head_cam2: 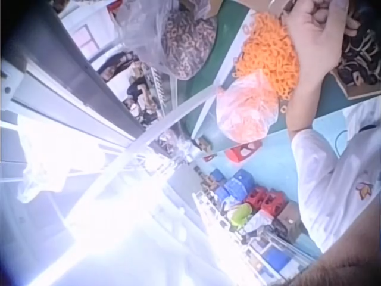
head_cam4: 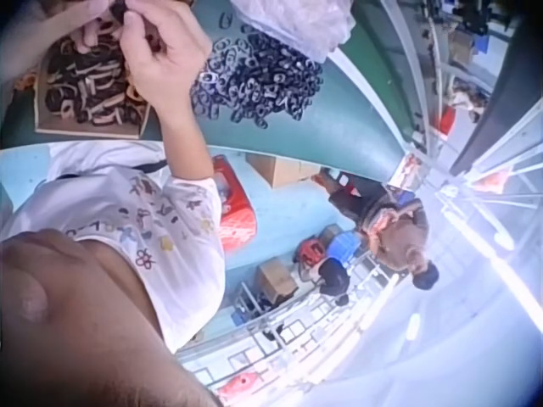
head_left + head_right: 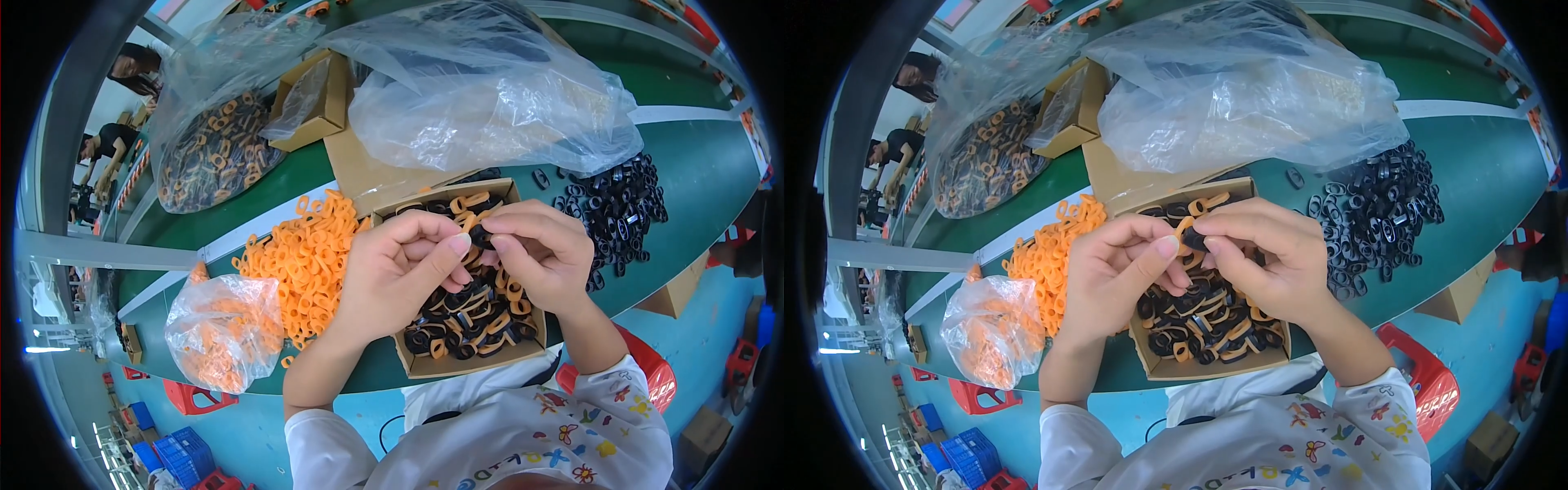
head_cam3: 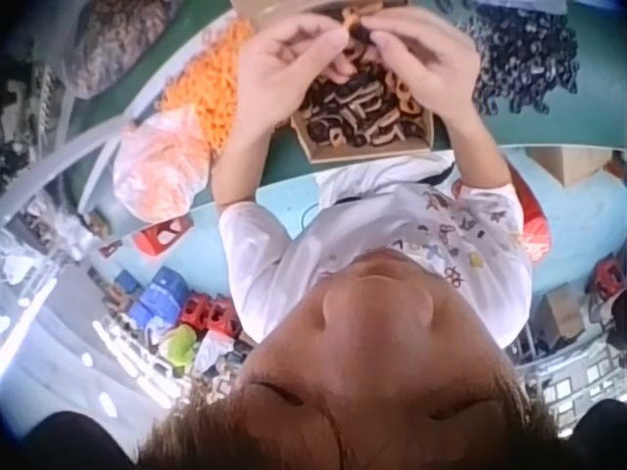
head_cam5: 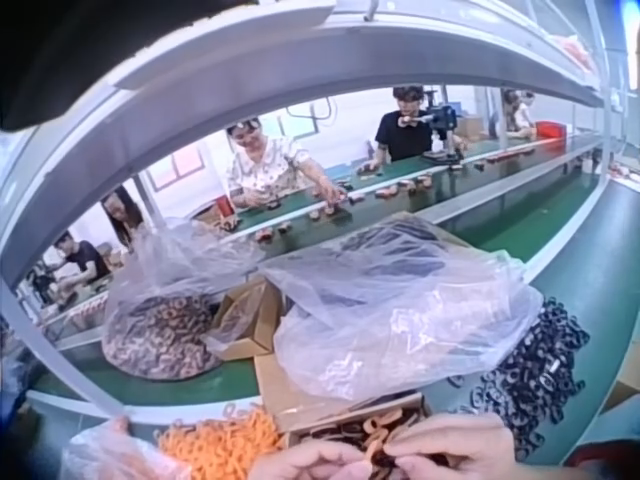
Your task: The person assembles small orange and black plastic components by hand.
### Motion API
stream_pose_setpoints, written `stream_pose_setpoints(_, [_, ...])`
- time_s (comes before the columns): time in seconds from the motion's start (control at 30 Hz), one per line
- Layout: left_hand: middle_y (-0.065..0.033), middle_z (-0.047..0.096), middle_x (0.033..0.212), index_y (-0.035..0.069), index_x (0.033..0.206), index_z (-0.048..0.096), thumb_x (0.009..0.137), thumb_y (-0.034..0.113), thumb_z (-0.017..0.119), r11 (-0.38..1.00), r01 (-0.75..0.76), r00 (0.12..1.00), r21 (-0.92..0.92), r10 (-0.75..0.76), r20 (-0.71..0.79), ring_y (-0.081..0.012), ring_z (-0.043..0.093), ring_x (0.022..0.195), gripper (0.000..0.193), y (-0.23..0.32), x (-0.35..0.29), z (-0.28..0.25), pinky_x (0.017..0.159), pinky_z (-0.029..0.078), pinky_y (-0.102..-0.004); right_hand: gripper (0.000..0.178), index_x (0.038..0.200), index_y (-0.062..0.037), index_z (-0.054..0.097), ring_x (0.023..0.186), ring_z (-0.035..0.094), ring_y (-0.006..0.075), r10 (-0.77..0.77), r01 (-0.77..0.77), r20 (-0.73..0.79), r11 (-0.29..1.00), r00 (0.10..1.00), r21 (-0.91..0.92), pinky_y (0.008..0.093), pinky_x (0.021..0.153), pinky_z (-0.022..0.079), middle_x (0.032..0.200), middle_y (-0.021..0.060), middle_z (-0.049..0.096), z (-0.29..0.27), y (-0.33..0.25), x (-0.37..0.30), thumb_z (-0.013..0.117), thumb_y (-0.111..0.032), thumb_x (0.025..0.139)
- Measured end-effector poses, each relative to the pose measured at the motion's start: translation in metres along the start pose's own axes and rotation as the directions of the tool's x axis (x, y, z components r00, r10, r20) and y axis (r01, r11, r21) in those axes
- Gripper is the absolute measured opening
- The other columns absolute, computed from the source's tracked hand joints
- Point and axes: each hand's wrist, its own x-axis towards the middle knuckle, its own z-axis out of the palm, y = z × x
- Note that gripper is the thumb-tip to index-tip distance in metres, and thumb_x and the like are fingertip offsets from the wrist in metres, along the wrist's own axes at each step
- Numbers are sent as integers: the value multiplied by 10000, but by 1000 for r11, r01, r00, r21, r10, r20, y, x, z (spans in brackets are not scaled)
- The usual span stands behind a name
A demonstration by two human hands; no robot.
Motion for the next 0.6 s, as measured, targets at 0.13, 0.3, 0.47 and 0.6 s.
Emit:
stream_pose_setpoints(0.13, [-70,662,917,-42,1081,595,978,96,602,1000,27,999,5,-27,26,-109,659,755,172,-1,-1,0,655,561,-236,191,1016,55,683,760,683,155,-36,36,-52,999,998,-5,221,620,565,1050,167,631,4,5,0,612,114,849])
stream_pose_setpoints(0.3, [-75,664,920,-40,1076,591,982,103,596,997,76,993,0,-76,86,-108,658,744,171,1,-1,-1,616,560,-238,215,1001,-1,736,765,633,120,39,-38,-13,997,999,70,211,616,497,978,105,623,-3,3,-4,693,70,803])
stream_pose_setpoints(0.47, [-85,666,927,-43,1099,605,988,115,589,998,61,994,-10,-60,87,-122,666,750,194,-2,-2,-1,607,563,-242,237,993,-16,747,740,615,121,-51,50,-23,998,998,-35,216,603,470,946,97,628,-2,2,0,716,66,772])
stream_pose_setpoints(0.6, [-94,663,942,-43,1123,616,994,122,579,995,76,993,-59,-70,97,-137,674,760,213,-1,0,-2,621,576,-253,261,988,-33,754,739,612,131,-85,80,-40,991,996,-109,224,594,464,896,85,635,-4,1,0,733,67,747])
